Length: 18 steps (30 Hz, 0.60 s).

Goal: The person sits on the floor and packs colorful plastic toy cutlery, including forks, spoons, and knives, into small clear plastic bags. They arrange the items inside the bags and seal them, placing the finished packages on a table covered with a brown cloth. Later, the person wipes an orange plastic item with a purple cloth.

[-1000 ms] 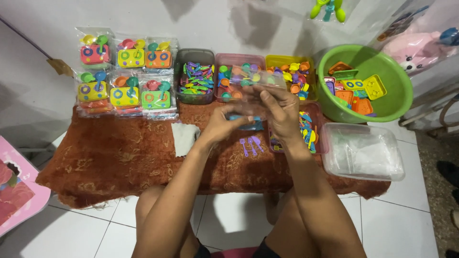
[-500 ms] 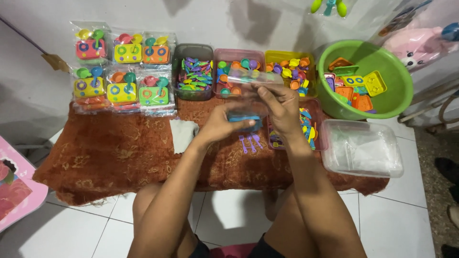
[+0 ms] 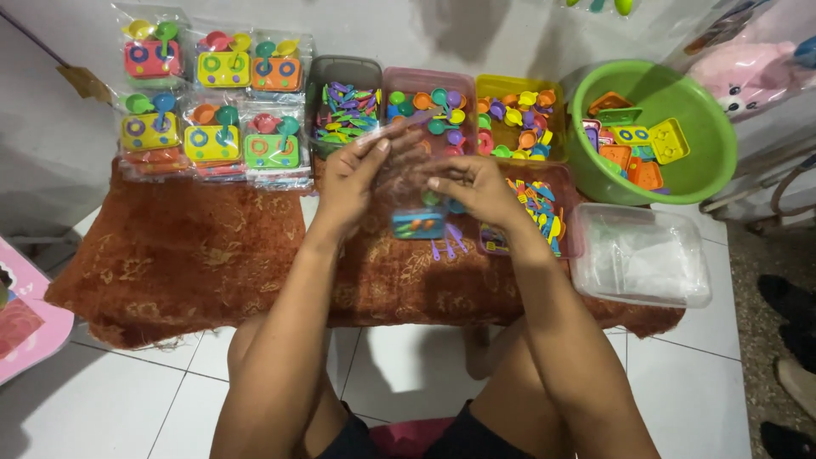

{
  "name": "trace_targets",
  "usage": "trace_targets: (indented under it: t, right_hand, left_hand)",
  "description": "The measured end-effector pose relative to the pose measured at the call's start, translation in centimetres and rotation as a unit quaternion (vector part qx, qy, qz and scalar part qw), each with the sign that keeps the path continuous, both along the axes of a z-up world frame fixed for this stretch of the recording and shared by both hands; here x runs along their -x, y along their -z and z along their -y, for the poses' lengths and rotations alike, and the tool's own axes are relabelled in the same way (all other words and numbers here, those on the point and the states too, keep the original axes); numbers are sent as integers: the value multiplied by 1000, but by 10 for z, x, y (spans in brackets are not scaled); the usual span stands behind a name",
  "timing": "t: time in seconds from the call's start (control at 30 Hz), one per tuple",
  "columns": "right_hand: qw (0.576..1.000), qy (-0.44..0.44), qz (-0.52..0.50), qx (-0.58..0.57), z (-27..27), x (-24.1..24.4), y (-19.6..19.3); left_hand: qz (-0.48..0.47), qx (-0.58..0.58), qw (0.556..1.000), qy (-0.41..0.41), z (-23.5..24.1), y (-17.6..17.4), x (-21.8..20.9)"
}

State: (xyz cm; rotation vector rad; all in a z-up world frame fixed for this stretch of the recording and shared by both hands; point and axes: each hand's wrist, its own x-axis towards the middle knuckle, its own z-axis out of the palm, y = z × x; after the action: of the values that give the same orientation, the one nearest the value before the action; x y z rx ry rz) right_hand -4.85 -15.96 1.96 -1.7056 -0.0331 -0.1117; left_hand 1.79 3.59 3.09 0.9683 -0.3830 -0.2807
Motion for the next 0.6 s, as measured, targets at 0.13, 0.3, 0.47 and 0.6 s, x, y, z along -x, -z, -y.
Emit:
trace_targets:
  t: [0.13,0.3,0.47,0.6]
  right_hand:
    - [997,-11,2,75,31,-17,36]
    - [948,24,-60,312,55,-36,76]
    - [882,-40,-146,446,56,-38,102]
    - [812,-158,-211,521,31,-27,107]
  left_hand:
    - [-13,-12,999,30,-15,-14,6]
    - [36,-69,996,-41,-20,-21,11]
    - [25,-76,995,-56,-24,-13,1]
    - [1,-39,999,-36,-24,0,-9]
